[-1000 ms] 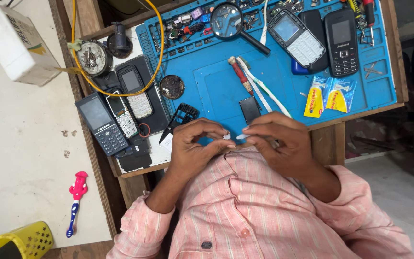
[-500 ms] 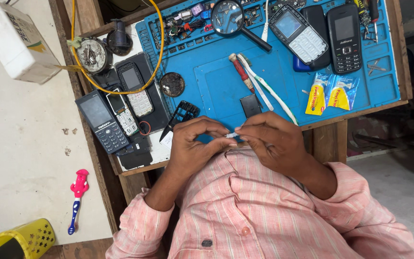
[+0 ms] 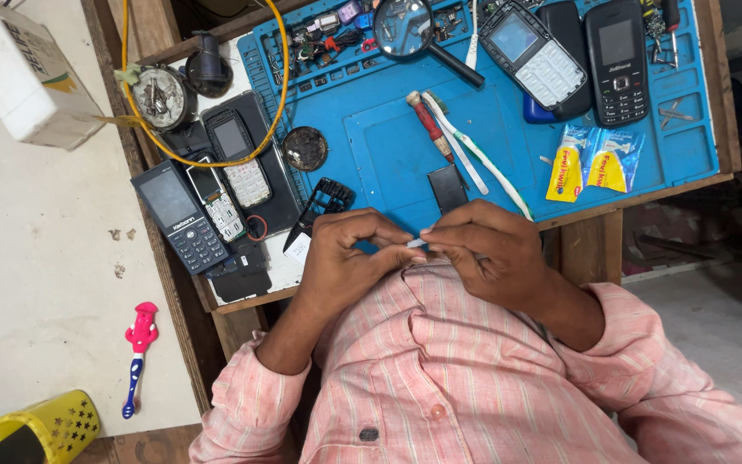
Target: The person disassembles a mobile phone, removes the battery, and uses a metal tool to clean or adjust internal components. They then reassemble the phone by placing the battery back and closing the casing.
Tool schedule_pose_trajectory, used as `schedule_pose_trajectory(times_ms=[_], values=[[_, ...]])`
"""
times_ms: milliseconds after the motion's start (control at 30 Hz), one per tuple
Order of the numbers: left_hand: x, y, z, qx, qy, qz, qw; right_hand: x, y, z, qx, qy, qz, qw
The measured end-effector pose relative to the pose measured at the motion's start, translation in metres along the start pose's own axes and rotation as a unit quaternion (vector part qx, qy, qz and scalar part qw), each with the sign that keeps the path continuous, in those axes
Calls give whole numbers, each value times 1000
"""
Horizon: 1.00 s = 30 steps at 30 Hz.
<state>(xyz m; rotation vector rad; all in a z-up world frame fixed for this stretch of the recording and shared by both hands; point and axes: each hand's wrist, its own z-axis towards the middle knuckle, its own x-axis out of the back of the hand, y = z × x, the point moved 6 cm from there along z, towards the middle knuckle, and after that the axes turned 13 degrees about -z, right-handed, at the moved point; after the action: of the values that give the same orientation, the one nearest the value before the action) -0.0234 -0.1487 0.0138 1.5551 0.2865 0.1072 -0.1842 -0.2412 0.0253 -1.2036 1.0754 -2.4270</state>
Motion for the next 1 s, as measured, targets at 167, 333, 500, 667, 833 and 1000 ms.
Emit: schedule_pose_trajectory(times_ms=[167,333,500,667,833,1000], values=[[3,5,3,2,0,56,998,-5,3,-3,-16,-7,21,1000],[0,15,5,7,-12,90,996,-2,3,0,-45,-24,53,997],[1,32,5,7,-2,141,990,21,6,8,-66,-5,23,998],[31,56,-9,-8,59,199,978,79,46,10,-175,64,-138,973],[74,69,-42,35,113,262,958,88,68,17,-159,27,-166,973],[107,68,-72,49,132,297,944,74,39,35,-62,42,-290,954]])
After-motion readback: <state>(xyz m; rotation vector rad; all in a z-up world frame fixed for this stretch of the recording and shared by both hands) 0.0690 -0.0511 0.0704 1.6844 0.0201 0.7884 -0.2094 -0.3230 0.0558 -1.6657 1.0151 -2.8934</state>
